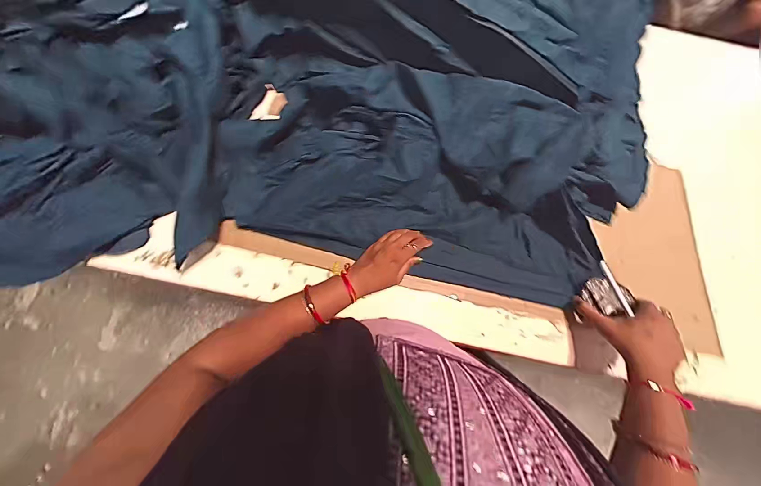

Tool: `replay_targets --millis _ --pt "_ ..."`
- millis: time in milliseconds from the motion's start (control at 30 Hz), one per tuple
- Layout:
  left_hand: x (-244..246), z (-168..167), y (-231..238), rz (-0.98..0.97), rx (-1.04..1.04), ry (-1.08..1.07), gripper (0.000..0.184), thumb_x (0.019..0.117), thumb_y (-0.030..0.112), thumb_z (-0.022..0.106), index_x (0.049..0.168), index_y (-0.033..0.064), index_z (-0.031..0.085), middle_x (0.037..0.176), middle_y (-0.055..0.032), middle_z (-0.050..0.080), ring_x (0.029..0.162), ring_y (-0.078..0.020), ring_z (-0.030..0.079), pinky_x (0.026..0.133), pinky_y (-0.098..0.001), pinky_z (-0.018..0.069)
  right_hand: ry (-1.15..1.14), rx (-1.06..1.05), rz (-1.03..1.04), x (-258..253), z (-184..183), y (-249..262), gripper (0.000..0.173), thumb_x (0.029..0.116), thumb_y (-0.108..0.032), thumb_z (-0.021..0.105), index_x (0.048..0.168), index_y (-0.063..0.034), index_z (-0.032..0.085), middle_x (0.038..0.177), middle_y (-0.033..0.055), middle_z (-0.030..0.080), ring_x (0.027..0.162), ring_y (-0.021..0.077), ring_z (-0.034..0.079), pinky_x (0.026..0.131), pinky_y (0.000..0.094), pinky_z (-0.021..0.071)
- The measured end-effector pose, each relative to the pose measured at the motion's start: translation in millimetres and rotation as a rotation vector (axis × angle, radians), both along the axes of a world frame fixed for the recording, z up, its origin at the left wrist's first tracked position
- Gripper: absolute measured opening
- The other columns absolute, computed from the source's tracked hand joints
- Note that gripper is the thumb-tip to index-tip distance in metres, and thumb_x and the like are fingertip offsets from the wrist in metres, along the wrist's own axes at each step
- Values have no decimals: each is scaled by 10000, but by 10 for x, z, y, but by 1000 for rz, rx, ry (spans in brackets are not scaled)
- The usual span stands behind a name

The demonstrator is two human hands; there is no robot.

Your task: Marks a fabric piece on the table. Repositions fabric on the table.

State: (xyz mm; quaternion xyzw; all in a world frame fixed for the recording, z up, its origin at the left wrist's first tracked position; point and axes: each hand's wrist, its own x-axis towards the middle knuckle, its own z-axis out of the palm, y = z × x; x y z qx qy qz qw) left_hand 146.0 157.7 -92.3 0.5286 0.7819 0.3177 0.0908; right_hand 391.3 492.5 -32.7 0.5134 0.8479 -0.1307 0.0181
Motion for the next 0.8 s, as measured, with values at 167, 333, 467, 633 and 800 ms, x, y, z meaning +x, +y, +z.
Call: replay_targets --millis 167,333,467,633,800 --pt "-580 -54 -1492 541 42 212 251 931 153 712 1137 10 734 1206 -214 697 1250 -434 601 1148 -668 305 -299 67 -49 -364 305 -294 825 830 -502 814 1244 172 581 1314 429 540 1274 570 522 1000 703 419" --pt "-1062 -3 -2386 576 252 16 133 849 -95 648 939 -65 742 1108 -283 688 1208 -483 594 1093 -581 407 215 58 670 -1357 641 -1404 410 1025 -236 606 1184 139 654 1053 382 667 985 556 659 867 705 479" --pt "-1264 -114 -2465 523 358 -65 107 855 -23 667 868 -83 753 1058 -279 724 1243 -493 586 1143 -528 379 128 -451 1378 -2243 478 -2587 371 974 -28 525 1318 35 647 1195 246 708 1073 400 701 957 567 523" --pt "-1055 52 -2318 722 319 -104 185 902 39 707 812 -122 689 1080 -318 611 1096 -426 582 982 -493 446 -390 -427 1580 -2970 341 -3647 576 1088 -198 401 1642 -161 247 1209 279 665 1155 448 628 1004 586 446" --pt "-1111 -61 -2316 723 334 -63 230 886 112 736 786 -90 689 1104 -291 625 1071 -387 612 951 -467 481 -585 -446 1520 -3168 297 -3855 660 1097 -224 420 1666 -207 84 1254 289 628 1163 428 622 1018 556 450"
